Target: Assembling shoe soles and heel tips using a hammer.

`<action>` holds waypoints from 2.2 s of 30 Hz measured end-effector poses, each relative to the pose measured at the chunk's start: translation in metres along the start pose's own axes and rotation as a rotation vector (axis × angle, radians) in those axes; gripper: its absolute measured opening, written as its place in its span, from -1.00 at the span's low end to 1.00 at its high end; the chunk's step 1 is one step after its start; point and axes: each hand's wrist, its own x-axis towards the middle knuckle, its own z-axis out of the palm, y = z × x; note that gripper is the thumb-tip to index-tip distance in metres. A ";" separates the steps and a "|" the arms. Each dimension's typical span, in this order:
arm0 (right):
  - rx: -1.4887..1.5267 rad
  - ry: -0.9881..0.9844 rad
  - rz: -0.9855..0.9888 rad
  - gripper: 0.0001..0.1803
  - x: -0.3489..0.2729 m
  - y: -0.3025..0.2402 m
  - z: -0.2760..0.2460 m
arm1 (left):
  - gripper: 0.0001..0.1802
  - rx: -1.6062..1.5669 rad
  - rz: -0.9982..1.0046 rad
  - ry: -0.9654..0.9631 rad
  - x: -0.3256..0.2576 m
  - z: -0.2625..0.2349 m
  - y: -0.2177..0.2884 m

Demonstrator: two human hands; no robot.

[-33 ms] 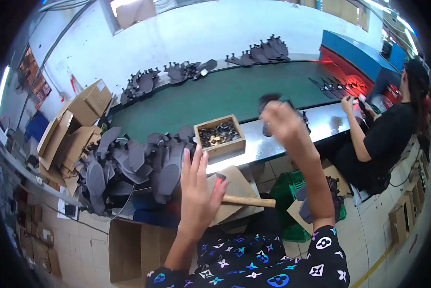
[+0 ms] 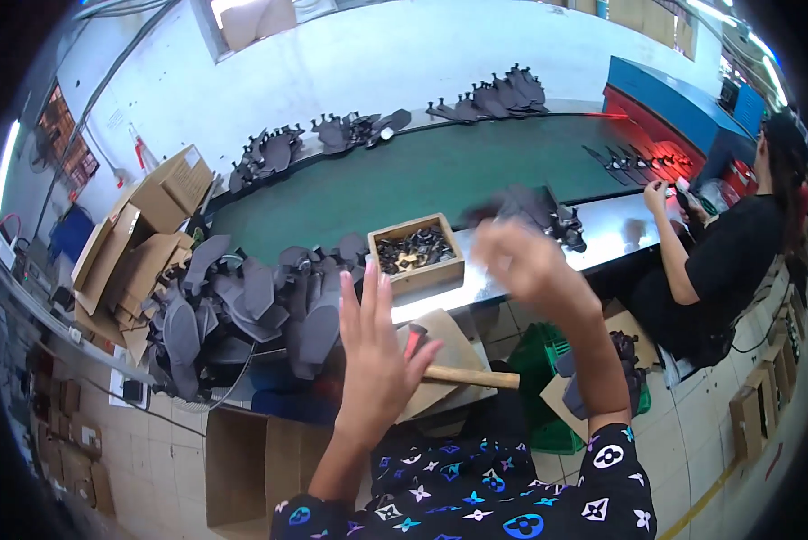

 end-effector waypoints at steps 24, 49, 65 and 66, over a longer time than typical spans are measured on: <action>0.300 -0.095 1.544 -0.71 -0.262 -0.191 0.023 | -0.26 0.176 -0.253 -0.304 -0.028 0.118 -0.079; 0.608 0.411 1.341 -0.83 -0.220 -0.176 0.041 | -0.71 -0.199 -0.154 -0.404 0.100 0.213 -0.221; 1.240 0.555 1.055 -0.62 -0.076 -0.114 0.021 | -0.77 -0.949 -0.089 0.074 0.018 0.049 -0.017; 1.325 0.529 1.088 -0.55 -0.068 -0.116 0.016 | -0.79 -0.773 0.125 0.138 0.013 0.037 -0.003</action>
